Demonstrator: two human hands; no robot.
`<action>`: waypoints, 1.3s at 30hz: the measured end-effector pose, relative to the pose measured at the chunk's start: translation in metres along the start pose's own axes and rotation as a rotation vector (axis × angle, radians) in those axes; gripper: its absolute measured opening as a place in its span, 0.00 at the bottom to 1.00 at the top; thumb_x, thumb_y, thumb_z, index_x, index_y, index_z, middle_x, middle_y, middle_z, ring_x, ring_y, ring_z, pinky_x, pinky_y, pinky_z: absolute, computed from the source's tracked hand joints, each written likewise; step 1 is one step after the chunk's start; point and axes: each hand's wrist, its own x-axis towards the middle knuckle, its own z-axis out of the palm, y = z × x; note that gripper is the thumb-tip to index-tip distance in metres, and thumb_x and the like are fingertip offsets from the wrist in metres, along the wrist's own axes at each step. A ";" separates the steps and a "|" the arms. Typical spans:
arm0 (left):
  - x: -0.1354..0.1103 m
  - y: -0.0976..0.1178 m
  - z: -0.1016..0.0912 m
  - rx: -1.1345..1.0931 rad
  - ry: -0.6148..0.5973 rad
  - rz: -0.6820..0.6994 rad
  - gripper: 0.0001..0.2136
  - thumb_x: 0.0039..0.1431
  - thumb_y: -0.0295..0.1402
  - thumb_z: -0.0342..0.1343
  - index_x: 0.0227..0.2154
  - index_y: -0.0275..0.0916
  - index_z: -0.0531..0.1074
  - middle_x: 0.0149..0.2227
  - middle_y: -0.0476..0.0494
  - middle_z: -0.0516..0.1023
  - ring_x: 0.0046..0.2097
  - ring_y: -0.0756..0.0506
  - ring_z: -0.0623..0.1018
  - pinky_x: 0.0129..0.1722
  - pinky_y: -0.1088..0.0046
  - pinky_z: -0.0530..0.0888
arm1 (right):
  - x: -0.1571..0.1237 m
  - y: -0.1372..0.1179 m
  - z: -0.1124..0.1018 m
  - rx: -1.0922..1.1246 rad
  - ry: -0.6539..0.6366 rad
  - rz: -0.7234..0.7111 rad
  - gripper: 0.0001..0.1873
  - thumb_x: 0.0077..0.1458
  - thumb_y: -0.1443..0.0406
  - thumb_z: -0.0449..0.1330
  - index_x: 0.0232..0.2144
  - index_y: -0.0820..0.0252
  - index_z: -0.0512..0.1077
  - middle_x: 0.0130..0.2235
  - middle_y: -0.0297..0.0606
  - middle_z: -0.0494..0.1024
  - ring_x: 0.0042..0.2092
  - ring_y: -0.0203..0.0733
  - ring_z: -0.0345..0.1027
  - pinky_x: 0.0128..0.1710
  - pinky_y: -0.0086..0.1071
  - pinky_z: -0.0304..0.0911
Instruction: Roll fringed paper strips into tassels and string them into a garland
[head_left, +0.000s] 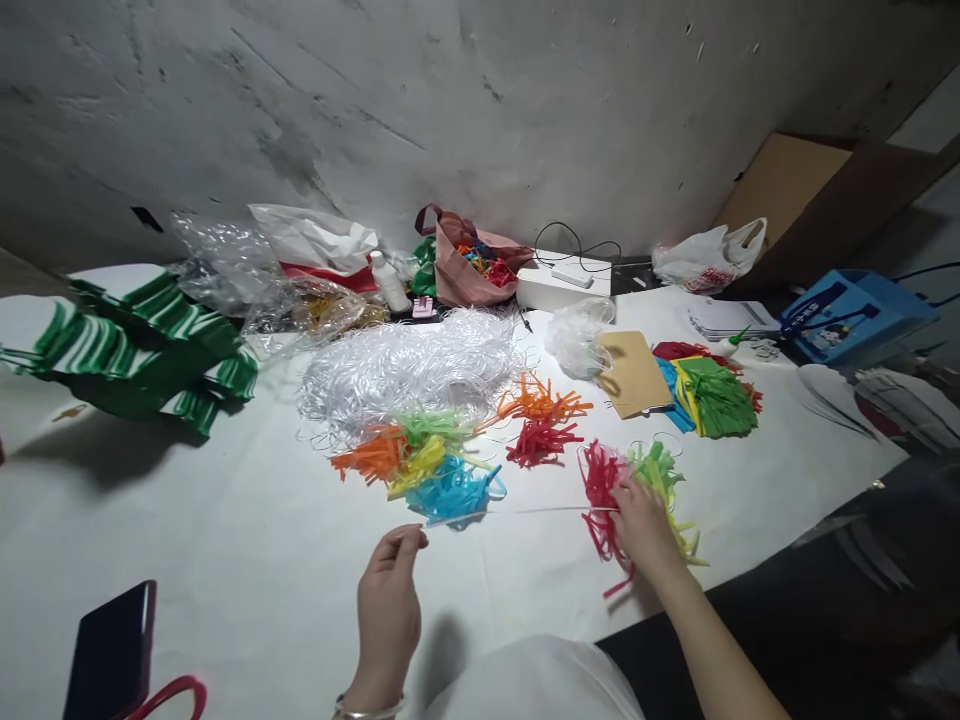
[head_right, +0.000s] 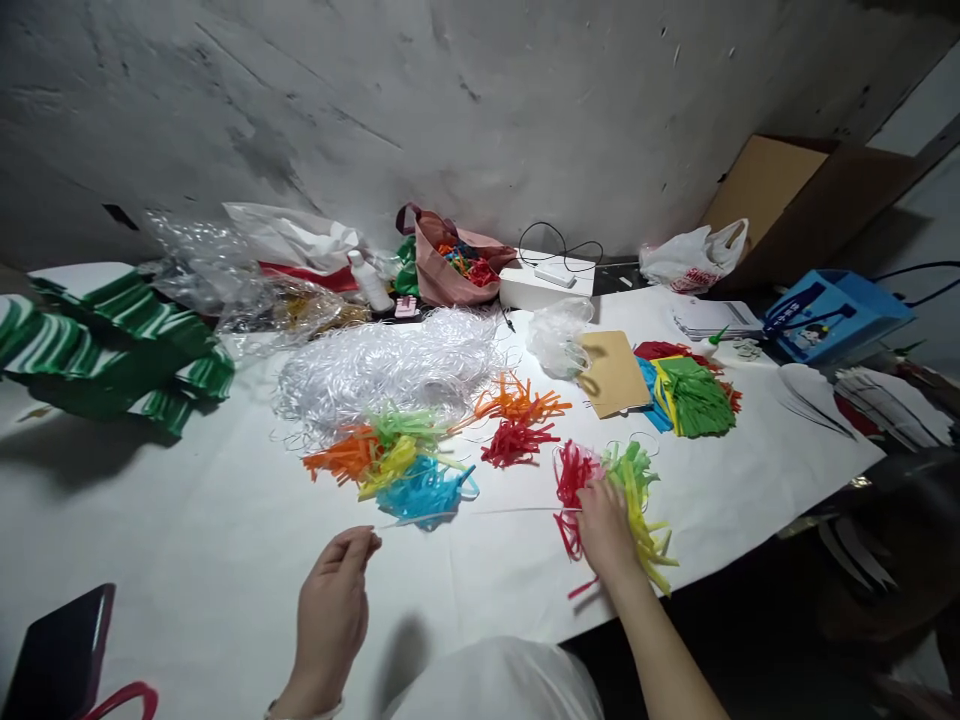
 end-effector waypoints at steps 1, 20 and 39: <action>-0.007 0.001 0.005 0.019 -0.061 0.002 0.16 0.50 0.48 0.62 0.30 0.39 0.75 0.31 0.48 0.76 0.38 0.44 0.73 0.42 0.69 0.70 | -0.001 -0.013 0.001 0.051 0.005 -0.056 0.18 0.54 0.75 0.54 0.45 0.63 0.73 0.50 0.51 0.73 0.53 0.56 0.63 0.55 0.53 0.56; 0.034 -0.069 0.038 0.406 -0.283 0.189 0.14 0.58 0.41 0.53 0.41 0.38 0.73 0.44 0.37 0.75 0.40 0.40 0.76 0.41 0.60 0.74 | -0.011 -0.089 0.052 0.508 -0.296 -0.159 0.15 0.67 0.66 0.46 0.35 0.58 0.72 0.33 0.39 0.76 0.35 0.43 0.72 0.36 0.33 0.62; 0.017 -0.081 0.033 0.260 -0.393 0.177 0.10 0.55 0.30 0.51 0.35 0.40 0.77 0.39 0.41 0.79 0.42 0.40 0.77 0.41 0.64 0.74 | 0.028 -0.102 0.092 1.140 -0.265 0.472 0.27 0.55 0.42 0.54 0.36 0.61 0.70 0.20 0.21 0.49 0.19 0.31 0.41 0.17 0.26 0.43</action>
